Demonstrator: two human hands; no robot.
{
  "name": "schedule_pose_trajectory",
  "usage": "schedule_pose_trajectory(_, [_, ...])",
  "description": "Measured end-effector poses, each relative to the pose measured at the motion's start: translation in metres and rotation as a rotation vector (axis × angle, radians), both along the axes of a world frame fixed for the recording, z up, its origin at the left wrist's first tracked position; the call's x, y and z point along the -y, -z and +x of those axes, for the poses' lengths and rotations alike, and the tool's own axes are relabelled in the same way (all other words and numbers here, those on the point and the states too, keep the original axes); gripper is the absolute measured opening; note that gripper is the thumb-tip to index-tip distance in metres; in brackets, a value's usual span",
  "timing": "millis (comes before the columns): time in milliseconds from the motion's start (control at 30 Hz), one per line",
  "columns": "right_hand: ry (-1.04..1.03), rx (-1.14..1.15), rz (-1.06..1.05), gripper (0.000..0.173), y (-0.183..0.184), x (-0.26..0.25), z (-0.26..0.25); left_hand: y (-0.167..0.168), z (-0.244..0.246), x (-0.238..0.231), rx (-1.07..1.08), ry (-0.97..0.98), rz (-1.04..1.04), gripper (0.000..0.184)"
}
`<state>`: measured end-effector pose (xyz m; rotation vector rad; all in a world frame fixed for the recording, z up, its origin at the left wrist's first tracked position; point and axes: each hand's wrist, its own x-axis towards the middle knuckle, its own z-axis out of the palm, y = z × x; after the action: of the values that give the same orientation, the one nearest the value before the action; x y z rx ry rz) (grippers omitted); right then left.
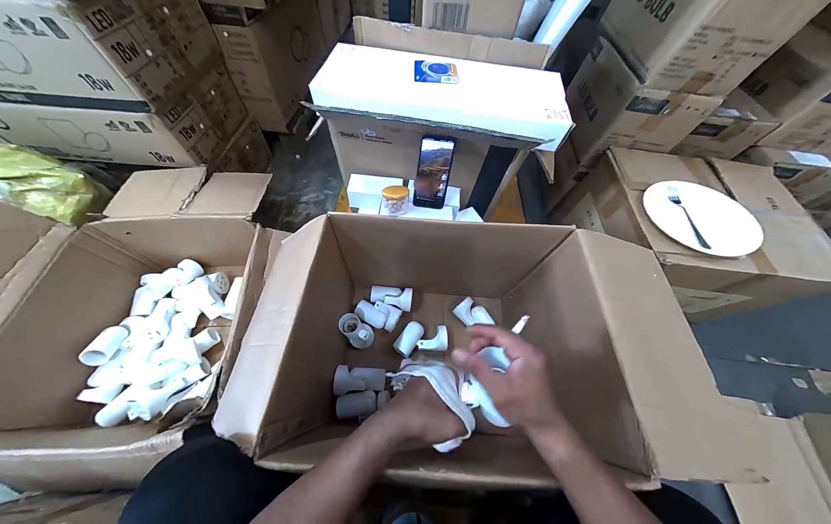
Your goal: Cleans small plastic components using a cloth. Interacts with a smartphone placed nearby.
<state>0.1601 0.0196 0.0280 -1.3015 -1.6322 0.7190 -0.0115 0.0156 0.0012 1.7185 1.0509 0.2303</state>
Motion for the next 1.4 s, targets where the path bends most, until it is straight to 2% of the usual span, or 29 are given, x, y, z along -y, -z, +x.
schedule_pose_trajectory(100, [0.087,-0.361,-0.104,0.029,-0.008,-0.012,0.009,-0.006,-0.001,0.0,0.434,-0.092,-0.188,0.033])
schedule_pose_trajectory(167, [0.087,-0.417,-0.135,0.028,-0.004,-0.016,0.013,-0.004,-0.002,-0.003,0.503,-0.05,-0.246,0.029])
schedule_pose_trajectory(233, [0.07,-0.477,-0.199,0.03,0.0,-0.018,0.018,0.0,-0.001,-0.002,0.49,-0.033,-0.24,0.026])
schedule_pose_trajectory(300, [0.048,-0.508,-0.242,0.039,-0.002,-0.021,0.021,-0.001,0.004,0.001,0.457,-0.075,-0.195,0.024])
schedule_pose_trajectory(400, [0.029,-0.461,-0.203,0.056,-0.002,-0.019,0.015,-0.011,0.009,0.003,0.351,-0.288,-0.199,0.024])
schedule_pose_trajectory(467, [0.027,-0.37,-0.126,0.059,0.003,-0.013,0.005,-0.011,0.011,0.0,0.265,-0.436,-0.286,0.038])
schedule_pose_trajectory(500, [0.031,-0.327,-0.076,0.057,0.003,-0.01,0.0,-0.012,0.011,-0.003,0.219,-0.456,-0.301,0.042])
schedule_pose_trajectory(567, [0.077,-0.349,-0.046,0.046,-0.001,-0.009,-0.003,-0.015,0.009,0.0,0.214,-0.403,-0.199,0.043])
schedule_pose_trajectory(667, [0.182,-0.489,-0.171,0.032,-0.008,-0.02,0.009,-0.005,0.009,0.009,0.382,-0.284,-0.019,0.038])
schedule_pose_trajectory(800, [0.311,-0.536,-0.235,0.024,-0.005,-0.034,0.029,0.001,0.009,0.011,0.341,-0.121,0.023,0.032])
schedule_pose_trajectory(867, [0.267,-0.476,-0.138,0.023,-0.001,-0.031,0.023,0.005,0.011,0.005,0.239,-0.148,0.075,0.035])
schedule_pose_trajectory(967, [0.15,-0.275,-0.024,0.036,0.008,-0.025,0.016,0.005,0.009,-0.002,0.168,-0.094,0.052,0.038])
schedule_pose_trajectory(1067, [0.125,-0.329,-0.11,0.032,0.016,-0.022,0.014,-0.003,0.004,-0.009,0.184,-0.033,-0.139,0.034])
schedule_pose_trajectory(1167, [0.144,-0.276,-0.139,0.038,0.016,-0.027,0.015,0.003,0.01,-0.002,0.261,-0.178,-0.223,0.03])
schedule_pose_trajectory(1233, [0.166,-0.105,-0.117,0.049,0.023,-0.034,0.021,0.008,0.013,-0.002,0.067,-0.181,-0.09,0.035])
schedule_pose_trajectory(1333, [0.133,0.289,-0.074,0.06,0.028,-0.059,0.029,0.007,0.012,-0.009,-0.342,-0.048,0.13,0.045])
schedule_pose_trajectory(1400, [0.061,0.536,-0.007,0.063,0.02,-0.091,0.028,0.004,0.01,-0.012,-0.424,0.041,0.085,0.045])
